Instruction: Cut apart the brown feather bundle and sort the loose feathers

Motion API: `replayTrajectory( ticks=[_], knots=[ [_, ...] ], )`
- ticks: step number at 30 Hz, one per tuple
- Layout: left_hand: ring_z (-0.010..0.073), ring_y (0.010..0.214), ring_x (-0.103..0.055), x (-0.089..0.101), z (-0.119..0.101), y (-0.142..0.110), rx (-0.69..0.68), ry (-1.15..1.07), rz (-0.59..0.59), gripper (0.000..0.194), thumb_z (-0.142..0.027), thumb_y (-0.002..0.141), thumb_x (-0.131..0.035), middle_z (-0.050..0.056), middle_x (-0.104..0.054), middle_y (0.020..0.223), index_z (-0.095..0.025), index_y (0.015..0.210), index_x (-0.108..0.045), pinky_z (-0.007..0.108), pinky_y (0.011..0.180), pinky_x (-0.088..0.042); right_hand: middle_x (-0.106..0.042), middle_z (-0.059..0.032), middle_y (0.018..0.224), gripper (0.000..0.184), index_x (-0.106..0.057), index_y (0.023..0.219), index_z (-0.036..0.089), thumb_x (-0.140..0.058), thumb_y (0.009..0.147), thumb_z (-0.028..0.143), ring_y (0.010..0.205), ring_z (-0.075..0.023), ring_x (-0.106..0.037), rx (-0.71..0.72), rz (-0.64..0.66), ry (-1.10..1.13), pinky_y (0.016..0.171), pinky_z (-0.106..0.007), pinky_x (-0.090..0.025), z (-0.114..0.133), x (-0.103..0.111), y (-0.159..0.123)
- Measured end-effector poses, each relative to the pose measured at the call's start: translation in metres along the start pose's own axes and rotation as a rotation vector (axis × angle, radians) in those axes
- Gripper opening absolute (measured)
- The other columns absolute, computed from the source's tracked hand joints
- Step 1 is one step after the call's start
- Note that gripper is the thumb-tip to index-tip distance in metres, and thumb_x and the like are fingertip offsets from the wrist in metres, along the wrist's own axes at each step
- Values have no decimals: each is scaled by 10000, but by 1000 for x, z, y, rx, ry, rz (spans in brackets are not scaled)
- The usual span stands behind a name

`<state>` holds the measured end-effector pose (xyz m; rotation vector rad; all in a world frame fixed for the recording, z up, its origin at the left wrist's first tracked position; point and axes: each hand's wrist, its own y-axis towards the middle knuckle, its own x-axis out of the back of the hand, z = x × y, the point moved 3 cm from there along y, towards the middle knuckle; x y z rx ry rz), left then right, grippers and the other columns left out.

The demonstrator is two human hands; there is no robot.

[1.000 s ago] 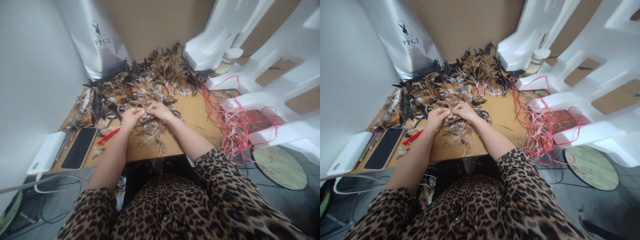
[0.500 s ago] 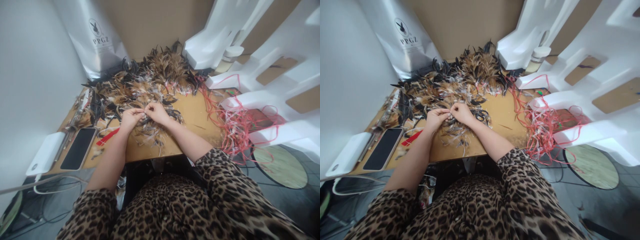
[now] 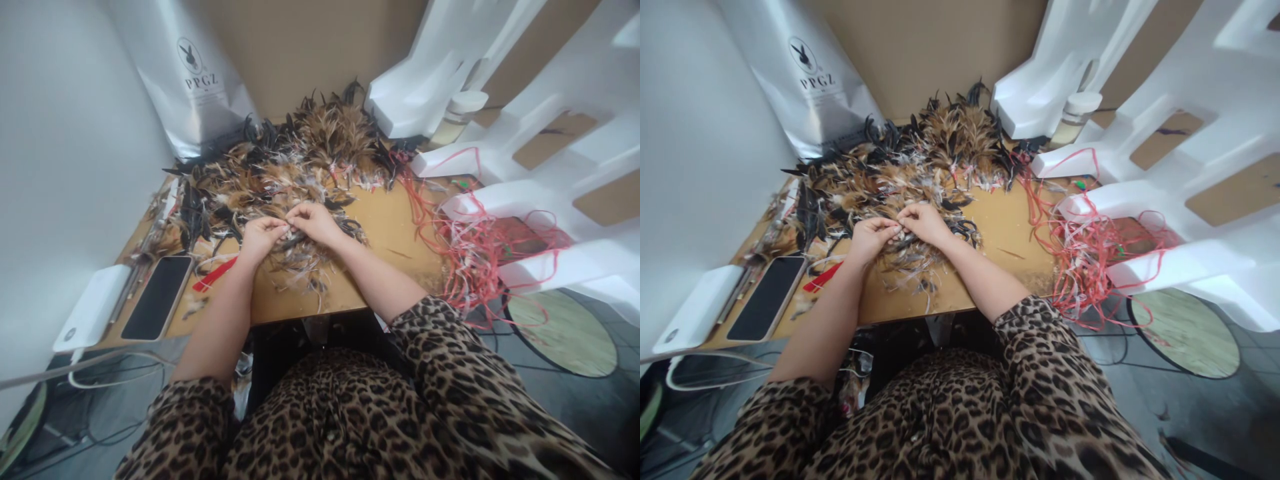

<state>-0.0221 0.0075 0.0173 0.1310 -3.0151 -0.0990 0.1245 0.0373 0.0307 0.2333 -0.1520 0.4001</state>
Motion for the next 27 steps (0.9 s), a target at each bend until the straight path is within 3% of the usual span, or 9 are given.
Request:
replayTrajectory(
  ticks=[4, 12, 19, 27],
  knots=[
    [77, 449, -519, 2, -5, -2, -2, -7, 23, 254, -308, 561, -773, 16, -613, 523, -113, 690, -675, 192, 470, -413, -642, 13, 652, 129, -668, 793, 134, -579, 709, 172, 598, -81, -575, 29, 44, -28, 614, -203, -455, 4, 3, -1],
    [72, 436, -505, 3, -3, -2, -27, 8, 86, 225, -299, 603, -758, 20, -619, 533, -121, 708, -669, 193, 462, -404, -675, -13, 737, 178, -699, 845, 132, -566, 731, 161, 663, -89, -574, 142, 35, -319, 661, -200, -418, 10, 4, -4],
    [69, 409, -485, 4, -2, -2, -17, 15, 98, 232, -306, 602, -758, 14, -617, 527, -128, 708, -656, 194, 438, -383, -666, -16, 736, 142, -679, 779, 132, -547, 747, 173, 686, -100, -575, 219, 60, -423, 678, -204, -395, 11, 3, -4],
    [54, 382, -457, 6, -1, 0, 88, -114, 52, 255, -280, 541, -788, 8, -606, 510, -120, 673, -639, 176, 388, -326, -631, -14, 709, 135, -641, 752, 136, -514, 743, 181, 656, -103, -532, 279, 42, -497, 659, -213, -364, 15, 1, -7]
  ],
)
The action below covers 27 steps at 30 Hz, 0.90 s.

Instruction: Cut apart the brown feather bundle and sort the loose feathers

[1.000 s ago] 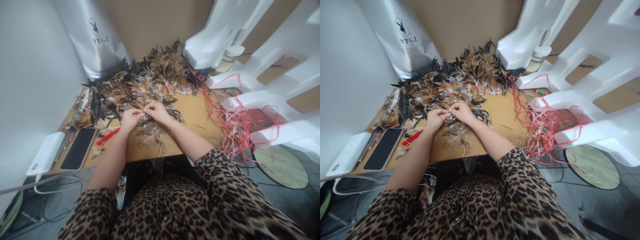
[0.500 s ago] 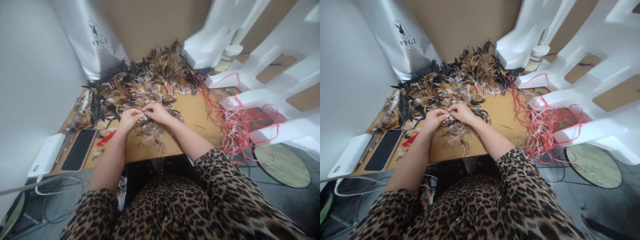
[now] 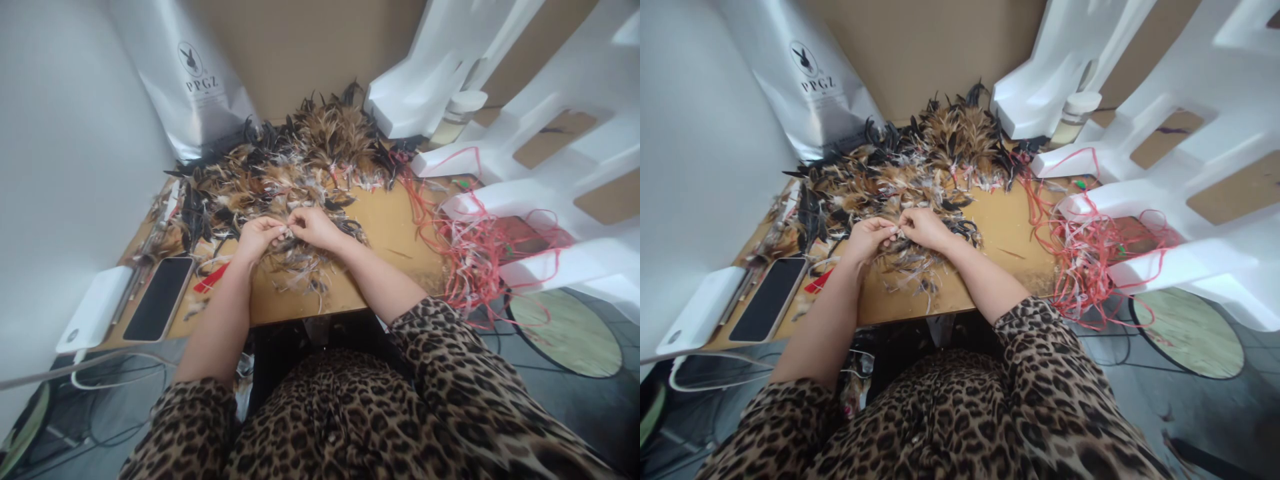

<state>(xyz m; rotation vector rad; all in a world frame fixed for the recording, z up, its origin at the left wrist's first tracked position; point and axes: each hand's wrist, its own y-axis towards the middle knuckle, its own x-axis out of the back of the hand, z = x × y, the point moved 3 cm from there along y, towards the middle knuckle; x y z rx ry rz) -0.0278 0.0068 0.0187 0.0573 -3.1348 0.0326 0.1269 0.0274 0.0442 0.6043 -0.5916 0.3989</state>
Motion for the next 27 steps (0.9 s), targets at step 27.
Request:
replayTrajectory(
  ticks=[27],
  knots=[
    [57, 452, -515, 3, 6, 1, 196, -283, 58, 265, -195, 475, -827, 24, -612, 529, -94, 637, -644, 152, 423, -366, -527, -32, 844, 110, -626, 785, 144, -535, 778, 205, 757, -114, -495, 217, -26, -18, 711, -230, -384, 7, 0, -5]
  ],
)
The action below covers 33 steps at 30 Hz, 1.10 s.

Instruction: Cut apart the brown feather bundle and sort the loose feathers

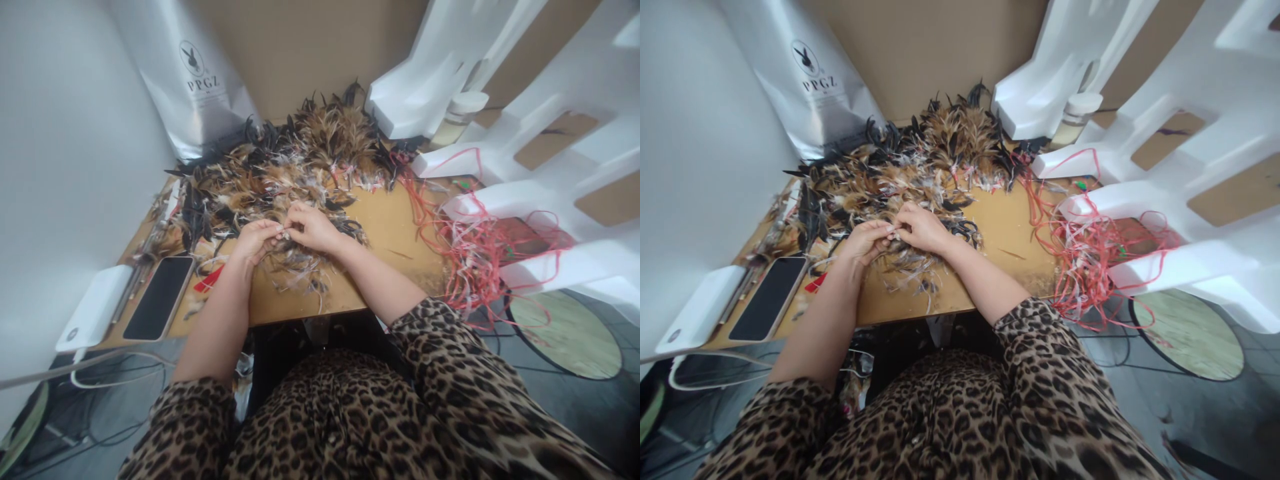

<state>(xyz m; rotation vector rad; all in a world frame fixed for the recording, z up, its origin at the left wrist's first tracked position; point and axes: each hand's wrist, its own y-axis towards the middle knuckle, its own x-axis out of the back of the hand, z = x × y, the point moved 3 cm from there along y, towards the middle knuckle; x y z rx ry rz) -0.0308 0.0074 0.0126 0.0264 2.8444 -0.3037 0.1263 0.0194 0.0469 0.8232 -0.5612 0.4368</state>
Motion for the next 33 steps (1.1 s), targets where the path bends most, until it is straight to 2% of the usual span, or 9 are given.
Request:
replayTrajectory(
  ticks=[5, 11, 17, 21, 27, 33],
  knots=[
    [66, 463, -521, 2, 0, 1, 12, 10, 7, 271, -186, 448, -828, 26, -610, 527, -95, 626, -646, 165, 433, -381, -547, -40, 889, 143, -653, 817, 153, -538, 792, 235, 784, -121, -509, 24, 46, 5, 732, -239, -389, 0, 2, -1],
    [59, 451, -512, -2, -5, -3, -63, 132, -25, 268, -203, 446, -825, 26, -631, 550, -108, 618, -643, 164, 422, -359, -592, -40, 818, 188, -660, 894, 117, -535, 771, 185, 731, -117, -517, -71, 30, 59, 715, -238, -396, -10, -2, 2],
    [80, 453, -519, -5, -5, -1, -247, 369, -58, 239, -244, 503, -799, 21, -634, 547, -117, 649, -660, 198, 459, -399, -647, -53, 805, 206, -700, 875, 118, -527, 785, 184, 765, -124, -558, -115, 108, 14, 755, -244, -401, -18, -4, 2],
    [100, 508, -550, -4, -6, -2, -474, 580, -106, 144, -246, 602, -735, 17, -664, 624, -142, 685, -679, 224, 513, -433, -663, -59, 791, 190, -709, 825, 115, -535, 772, 171, 749, -122, -573, -136, 154, -31, 741, -236, -406, -21, -5, 2],
    [141, 660, -626, -7, -11, -10, -775, 937, -37, 78, -230, 713, -646, 32, -701, 735, -173, 716, -698, 259, 658, -479, -678, -48, 779, 157, -708, 777, 108, -559, 750, 150, 735, -113, -583, -209, 161, 34, 725, -218, -405, -25, -5, 1],
    [146, 730, -633, -12, -13, -16, -913, 1119, 24, 115, -194, 771, -576, 37, -697, 766, -181, 733, -684, 265, 728, -475, -688, -43, 761, 166, -711, 816, 92, -565, 745, 129, 700, -97, -575, -282, 208, 82, 688, -194, -393, -28, -10, 0]
  ],
)
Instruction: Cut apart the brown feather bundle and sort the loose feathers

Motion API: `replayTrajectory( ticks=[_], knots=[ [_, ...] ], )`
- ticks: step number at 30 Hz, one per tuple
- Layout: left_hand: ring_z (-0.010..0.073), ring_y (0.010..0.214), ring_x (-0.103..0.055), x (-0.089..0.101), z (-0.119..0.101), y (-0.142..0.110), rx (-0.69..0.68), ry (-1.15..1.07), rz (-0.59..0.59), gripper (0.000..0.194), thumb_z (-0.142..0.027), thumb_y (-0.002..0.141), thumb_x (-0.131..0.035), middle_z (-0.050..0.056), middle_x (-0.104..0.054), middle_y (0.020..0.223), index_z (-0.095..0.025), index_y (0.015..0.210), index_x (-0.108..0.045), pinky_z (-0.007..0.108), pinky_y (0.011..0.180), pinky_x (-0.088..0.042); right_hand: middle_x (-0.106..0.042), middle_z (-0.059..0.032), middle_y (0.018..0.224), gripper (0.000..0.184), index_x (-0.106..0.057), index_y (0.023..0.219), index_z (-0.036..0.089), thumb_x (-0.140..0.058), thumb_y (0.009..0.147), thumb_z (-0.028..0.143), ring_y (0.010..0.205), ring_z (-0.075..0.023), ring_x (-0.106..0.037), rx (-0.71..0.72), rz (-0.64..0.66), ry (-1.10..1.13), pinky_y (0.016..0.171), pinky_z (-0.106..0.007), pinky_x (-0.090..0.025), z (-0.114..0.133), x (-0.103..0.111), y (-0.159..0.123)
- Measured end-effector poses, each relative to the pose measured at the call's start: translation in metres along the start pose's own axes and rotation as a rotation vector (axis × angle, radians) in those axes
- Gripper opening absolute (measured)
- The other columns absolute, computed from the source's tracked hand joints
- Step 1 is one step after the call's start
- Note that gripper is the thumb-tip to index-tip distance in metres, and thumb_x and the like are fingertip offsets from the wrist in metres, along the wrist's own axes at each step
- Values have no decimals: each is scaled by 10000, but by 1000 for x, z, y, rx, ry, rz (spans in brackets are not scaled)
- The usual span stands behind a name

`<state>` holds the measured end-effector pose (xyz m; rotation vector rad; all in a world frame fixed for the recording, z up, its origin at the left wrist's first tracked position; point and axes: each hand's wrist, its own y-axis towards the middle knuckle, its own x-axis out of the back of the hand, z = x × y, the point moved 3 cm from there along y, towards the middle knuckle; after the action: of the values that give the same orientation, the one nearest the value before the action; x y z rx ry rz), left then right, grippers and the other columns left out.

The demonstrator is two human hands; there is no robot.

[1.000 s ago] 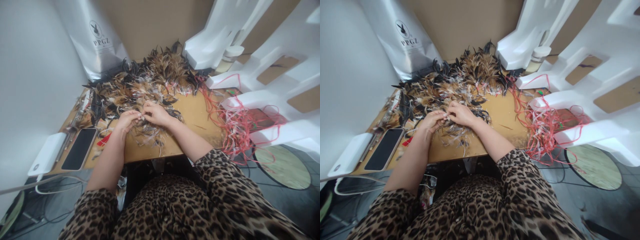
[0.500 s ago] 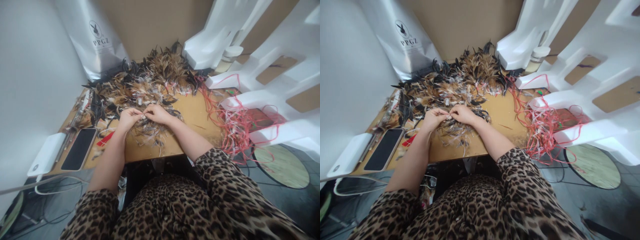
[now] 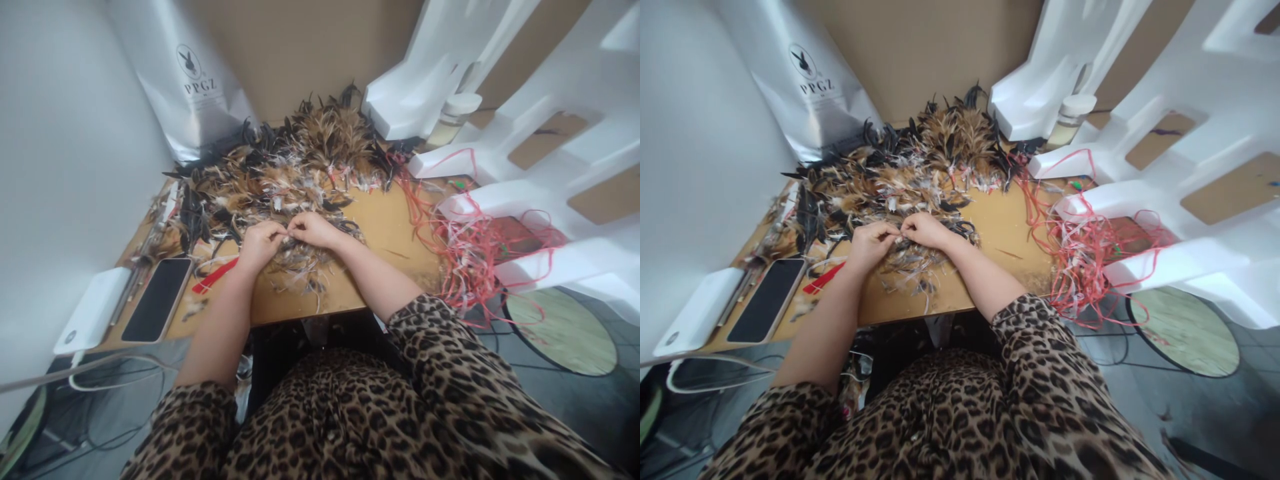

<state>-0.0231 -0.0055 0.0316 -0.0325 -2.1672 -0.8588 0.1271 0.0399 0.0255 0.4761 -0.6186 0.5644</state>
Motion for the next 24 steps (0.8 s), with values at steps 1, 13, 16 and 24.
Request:
replayTrajectory(
  ticks=[1, 13, 16, 24],
  knots=[
    [151, 744, -632, -1, -1, 0, -11, 15, 8, 120, -191, 776, -568, 43, -697, 775, -180, 740, -682, 270, 739, -473, -690, -42, 765, 178, -711, 835, 93, -559, 749, 127, 701, -95, -573, -10, 9, -7, 688, -192, -391, 0, -1, 0],
    [188, 797, -588, -12, -2, -6, -137, 211, 184, 159, -180, 832, -496, 74, -670, 813, -186, 764, -639, 322, 753, -460, -684, -31, 737, 172, -706, 791, 106, -559, 720, 159, 663, -87, -546, -28, 98, -149, 633, -183, -356, -7, -4, 0],
    [190, 777, -568, -15, -3, -12, -170, 272, 251, 185, -189, 853, -460, 81, -642, 777, -182, 773, -627, 320, 722, -447, -686, -27, 737, 158, -700, 762, 128, -557, 709, 172, 662, -90, -553, -25, 126, -181, 638, -185, -359, -6, -6, 0],
    [199, 837, -552, -19, -2, -19, -179, 289, 209, 196, -187, 866, -420, 97, -614, 818, -185, 803, -605, 335, 755, -433, -686, -30, 748, 172, -690, 759, 141, -533, 709, 189, 673, -102, -556, -57, 101, -231, 636, -194, -361, -3, -6, -1]
  ],
)
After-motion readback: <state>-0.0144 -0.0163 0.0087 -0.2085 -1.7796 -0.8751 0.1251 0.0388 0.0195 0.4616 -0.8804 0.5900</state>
